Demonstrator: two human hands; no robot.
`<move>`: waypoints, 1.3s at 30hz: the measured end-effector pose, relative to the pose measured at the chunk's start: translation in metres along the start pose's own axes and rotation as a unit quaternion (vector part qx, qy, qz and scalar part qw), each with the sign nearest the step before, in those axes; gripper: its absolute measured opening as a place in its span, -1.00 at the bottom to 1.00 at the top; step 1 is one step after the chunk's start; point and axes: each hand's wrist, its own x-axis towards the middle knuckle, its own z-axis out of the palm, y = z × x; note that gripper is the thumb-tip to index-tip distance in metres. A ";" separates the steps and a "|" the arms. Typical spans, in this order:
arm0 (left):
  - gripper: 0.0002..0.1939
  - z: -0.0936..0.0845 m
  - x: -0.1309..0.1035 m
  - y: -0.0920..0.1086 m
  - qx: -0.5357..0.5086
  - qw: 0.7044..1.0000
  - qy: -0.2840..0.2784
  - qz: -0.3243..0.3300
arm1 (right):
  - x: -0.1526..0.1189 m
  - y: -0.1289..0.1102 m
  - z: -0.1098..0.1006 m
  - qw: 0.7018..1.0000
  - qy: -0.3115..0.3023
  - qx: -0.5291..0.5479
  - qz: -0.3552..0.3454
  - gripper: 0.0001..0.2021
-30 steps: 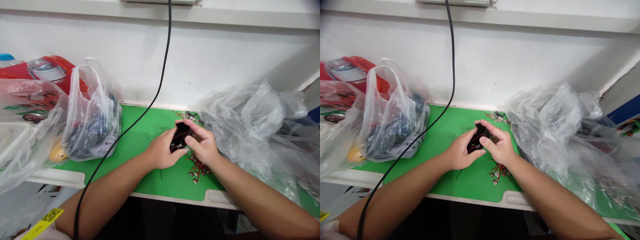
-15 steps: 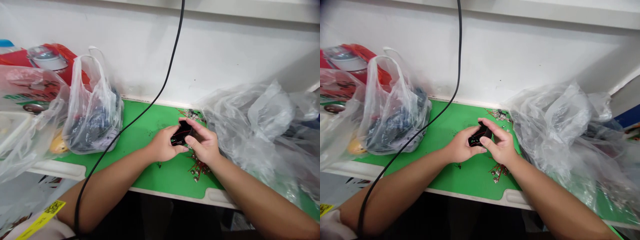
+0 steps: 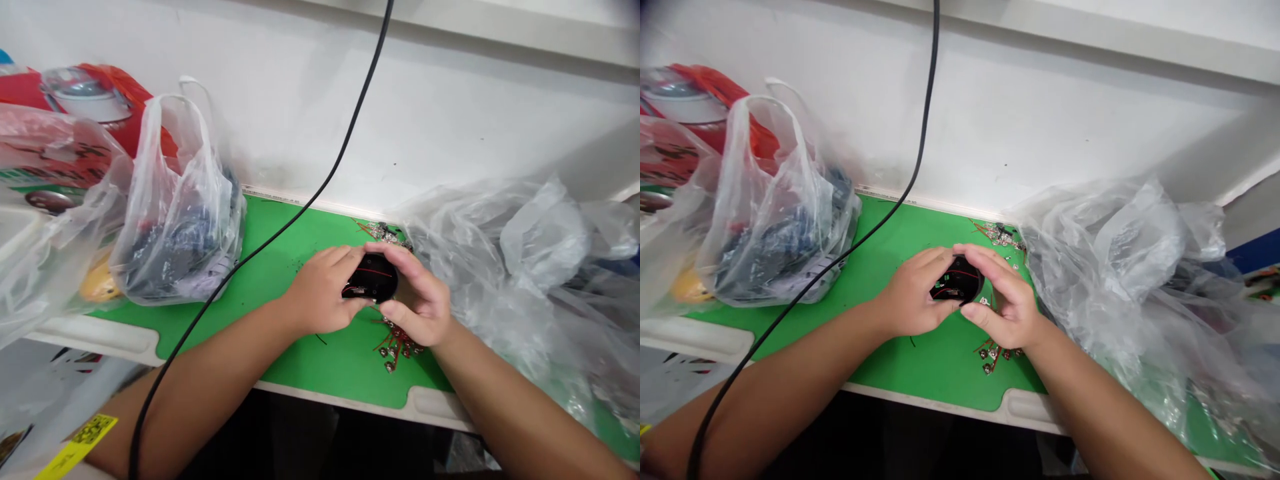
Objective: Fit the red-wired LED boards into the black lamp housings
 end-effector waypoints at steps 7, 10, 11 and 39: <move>-0.49 0.000 -0.001 0.001 0.050 0.998 -0.002 0.031 | -0.002 0.002 -0.003 0.999 -0.019 -0.015 -0.025 -0.37; -0.45 -0.001 -0.001 0.003 0.052 0.998 -0.013 0.031 | -0.004 0.004 -0.004 0.999 -0.011 -0.031 -0.039 -0.37; -0.44 -0.002 -0.001 0.003 0.050 0.998 -0.016 0.030 | -0.005 0.004 -0.004 0.999 -0.008 -0.035 -0.036 -0.37; -0.40 0.013 -0.005 -0.001 -0.034 0.995 -0.036 -0.083 | -0.006 0.012 0.010 0.982 0.102 0.105 0.123 -0.52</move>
